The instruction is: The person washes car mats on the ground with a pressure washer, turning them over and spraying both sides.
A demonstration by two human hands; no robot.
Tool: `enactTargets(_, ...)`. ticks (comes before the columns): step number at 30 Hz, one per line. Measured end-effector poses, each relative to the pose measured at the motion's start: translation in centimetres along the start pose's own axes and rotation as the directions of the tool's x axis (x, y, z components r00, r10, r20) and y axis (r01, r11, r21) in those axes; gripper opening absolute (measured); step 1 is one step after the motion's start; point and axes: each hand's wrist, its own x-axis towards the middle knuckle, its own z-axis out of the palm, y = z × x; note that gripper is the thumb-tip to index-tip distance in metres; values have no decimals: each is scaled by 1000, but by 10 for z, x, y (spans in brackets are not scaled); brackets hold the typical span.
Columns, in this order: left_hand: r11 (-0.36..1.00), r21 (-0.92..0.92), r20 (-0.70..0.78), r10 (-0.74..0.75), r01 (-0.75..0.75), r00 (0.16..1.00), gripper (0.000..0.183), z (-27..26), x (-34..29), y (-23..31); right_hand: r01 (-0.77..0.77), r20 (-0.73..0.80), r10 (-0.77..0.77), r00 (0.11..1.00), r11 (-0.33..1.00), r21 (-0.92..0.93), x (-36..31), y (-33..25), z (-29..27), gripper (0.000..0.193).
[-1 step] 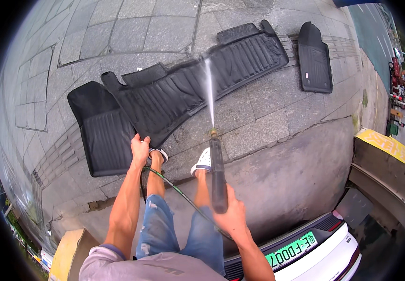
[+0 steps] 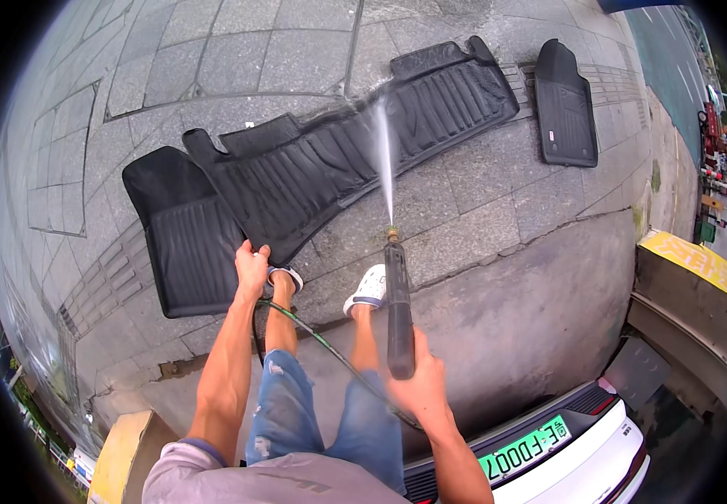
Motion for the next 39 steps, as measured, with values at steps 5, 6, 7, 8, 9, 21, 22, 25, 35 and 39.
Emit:
enactTargets(5,999,-46,-5,-2,2,1000,16,-16,-2,8,71,-224,-58,973,996,52,8,4,-8,59)
enactTargets(6,999,-46,-5,-11,11,1000,16,-18,-2,4,34,-214,-18,977,997,70,10,6,-9,61)
enactTargets(7,999,-46,-8,-19,18,1000,16,-23,-2,4,1,-203,17,979,996,88,12,7,-12,62)
enactTargets(8,999,-47,-11,-26,25,1000,16,-26,-3,4,-32,-191,52,980,994,106,15,9,-14,64)
enactTargets(9,999,3,-2,-47,47,999,16,-30,-4,4,-42,-201,65,977,992,118,16,10,-15,63)
enactTargets(21,991,-128,12,-43,44,999,15,-67,-11,-26,86,-432,-37,901,992,93,26,-25,-33,55)
enactTargets(22,992,-115,15,-45,47,999,15,-70,-12,-26,83,-441,-36,897,993,89,28,-28,-35,56)
enactTargets(25,995,-82,31,-54,56,998,15,-76,-14,-23,36,-426,3,905,996,84,32,-37,-38,55)
enactTargets(35,948,-296,134,-81,118,988,20,-37,-21,-11,-67,-179,81,981,994,81,-10,-34,8,51)
enactTargets(39,930,-357,88,-53,81,995,21,-2,-24,-10,23,155,-28,987,999,33,-30,-52,22,73)
